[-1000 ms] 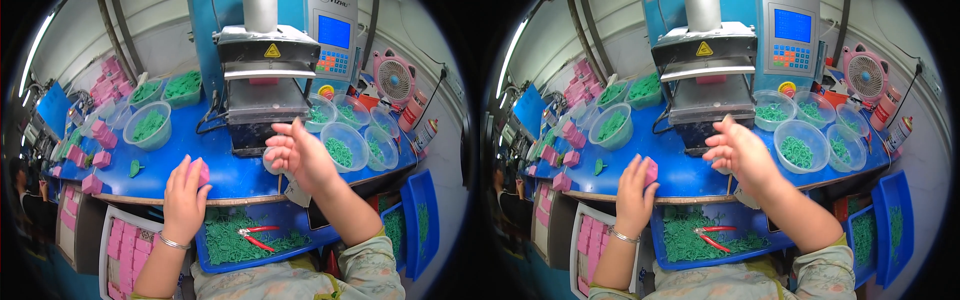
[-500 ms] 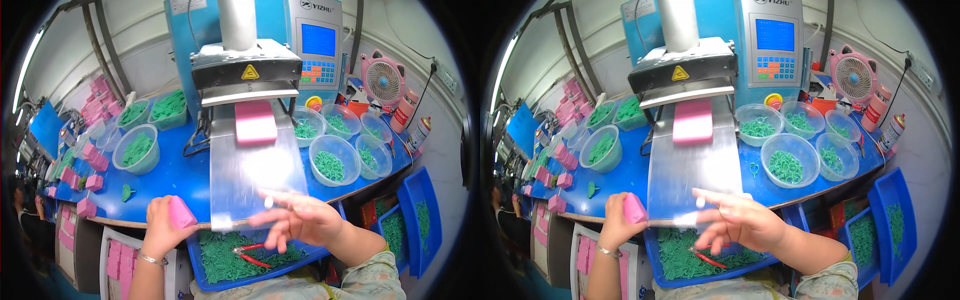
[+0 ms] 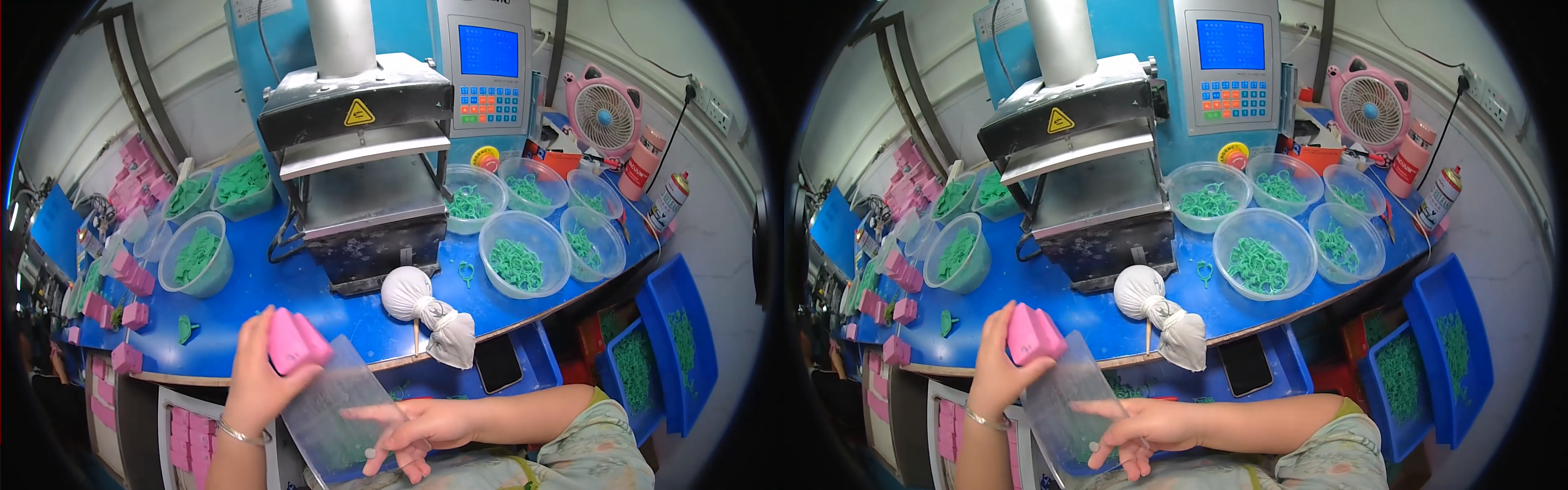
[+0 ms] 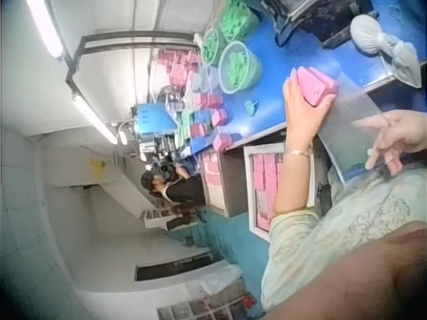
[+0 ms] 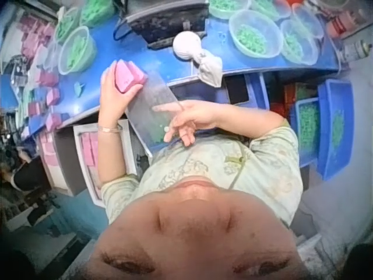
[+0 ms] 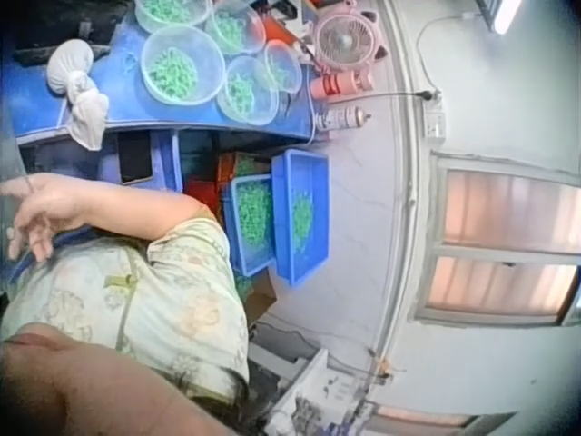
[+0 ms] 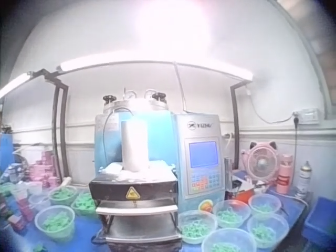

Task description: Cleaning excess wax from small jewelry components and placing them into rubber molds for casting preparation.

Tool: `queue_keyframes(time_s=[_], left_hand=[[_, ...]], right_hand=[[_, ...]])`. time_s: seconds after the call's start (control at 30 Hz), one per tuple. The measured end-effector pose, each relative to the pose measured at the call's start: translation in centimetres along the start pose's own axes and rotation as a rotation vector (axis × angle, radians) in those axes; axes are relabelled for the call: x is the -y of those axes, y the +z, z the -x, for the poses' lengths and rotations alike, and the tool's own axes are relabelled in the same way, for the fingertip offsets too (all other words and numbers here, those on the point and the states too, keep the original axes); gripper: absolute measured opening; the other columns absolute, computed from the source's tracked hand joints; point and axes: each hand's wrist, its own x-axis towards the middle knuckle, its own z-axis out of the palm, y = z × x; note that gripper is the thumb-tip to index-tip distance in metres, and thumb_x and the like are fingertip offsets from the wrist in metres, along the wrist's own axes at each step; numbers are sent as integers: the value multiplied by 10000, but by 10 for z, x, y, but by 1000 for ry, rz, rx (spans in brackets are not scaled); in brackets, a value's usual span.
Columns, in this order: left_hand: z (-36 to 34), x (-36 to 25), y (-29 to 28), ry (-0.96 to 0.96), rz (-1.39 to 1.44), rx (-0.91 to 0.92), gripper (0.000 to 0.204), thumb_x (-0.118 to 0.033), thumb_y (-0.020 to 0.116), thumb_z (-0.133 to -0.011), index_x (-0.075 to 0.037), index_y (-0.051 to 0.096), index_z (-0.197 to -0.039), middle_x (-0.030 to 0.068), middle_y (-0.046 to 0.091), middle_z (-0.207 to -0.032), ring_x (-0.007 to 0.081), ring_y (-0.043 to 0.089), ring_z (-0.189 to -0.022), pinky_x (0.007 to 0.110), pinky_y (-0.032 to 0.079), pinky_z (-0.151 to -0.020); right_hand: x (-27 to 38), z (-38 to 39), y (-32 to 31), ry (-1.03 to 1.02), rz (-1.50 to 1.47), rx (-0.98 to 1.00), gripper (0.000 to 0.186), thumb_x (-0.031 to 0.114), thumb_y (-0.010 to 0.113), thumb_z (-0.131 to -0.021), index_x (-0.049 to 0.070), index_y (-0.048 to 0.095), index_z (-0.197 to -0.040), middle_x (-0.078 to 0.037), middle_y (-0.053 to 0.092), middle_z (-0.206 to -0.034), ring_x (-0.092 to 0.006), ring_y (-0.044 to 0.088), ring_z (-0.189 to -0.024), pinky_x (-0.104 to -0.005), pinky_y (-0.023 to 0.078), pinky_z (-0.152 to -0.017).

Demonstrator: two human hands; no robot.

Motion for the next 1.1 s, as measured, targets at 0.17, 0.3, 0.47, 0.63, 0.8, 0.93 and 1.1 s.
queue_keyframes(time_s=[0.17,0.3,0.47,0.63,0.8,0.93,1.1], left_hand=[[13,22,5,-160,-171,-339,836,-189,857,-531,0,419,-1217,187,461,-1202,350,478,-1103,392,394,-955],[30,-26,-2,131,248,-386,613,-297,826,-596,-101,484,-1066,162,478,-1190,388,465,-1101,501,358,-963],[33,-42,7,539,-66,-167,452,-449,744,-649,-236,550,-997,124,492,-1211,360,461,-1152,680,228,-959],[44,-37,11,588,-13,-271,287,-345,712,-731,-256,580,-970,94,500,-1194,308,475,-1152,655,280,-975],[52,-36,13,606,25,-341,252,-278,701,-752,-256,590,-978,90,505,-1175,294,479,-1148,615,321,-988],[56,-34,14,600,54,-351,332,-313,724,-723,-211,603,-1014,135,493,-1204,334,467,-1152,598,331,-975],[45,-29,4,304,-49,-136,517,-420,683,-759,-84,570,-1137,233,389,-1325,421,371,-1217,559,254,-1010]], right_hand=[[-12,2,3,-37,-27,5,740,107,497,-877,89,41,-1459,-253,608,-1049,-217,653,-595,-293,538,-547],[-19,-4,-16,-29,151,48,668,138,447,-934,130,40,-1464,-194,534,-1219,-184,642,-790,-256,519,-673],[-31,3,-23,-147,308,-21,479,115,449,-950,78,280,-1397,-148,517,-1243,-165,608,-932,-277,495,-780],[-41,4,-26,-300,463,-178,298,66,480,-931,-2,474,-1221,-110,596,-1078,-167,597,-975,-301,480,-829],[-42,3,-25,-314,523,-166,287,72,476,-933,-3,489,-1210,-108,613,-1039,-166,593,-976,-310,468,-843],[-47,3,-28,-327,567,-148,323,74,473,-934,10,458,-1251,-113,615,-1042,-167,596,-960,-304,469,-822],[-18,14,0,-142,241,-181,531,80,459,-936,38,232,-1414,-166,596,-1134,-207,626,-895,-286,494,-738]])
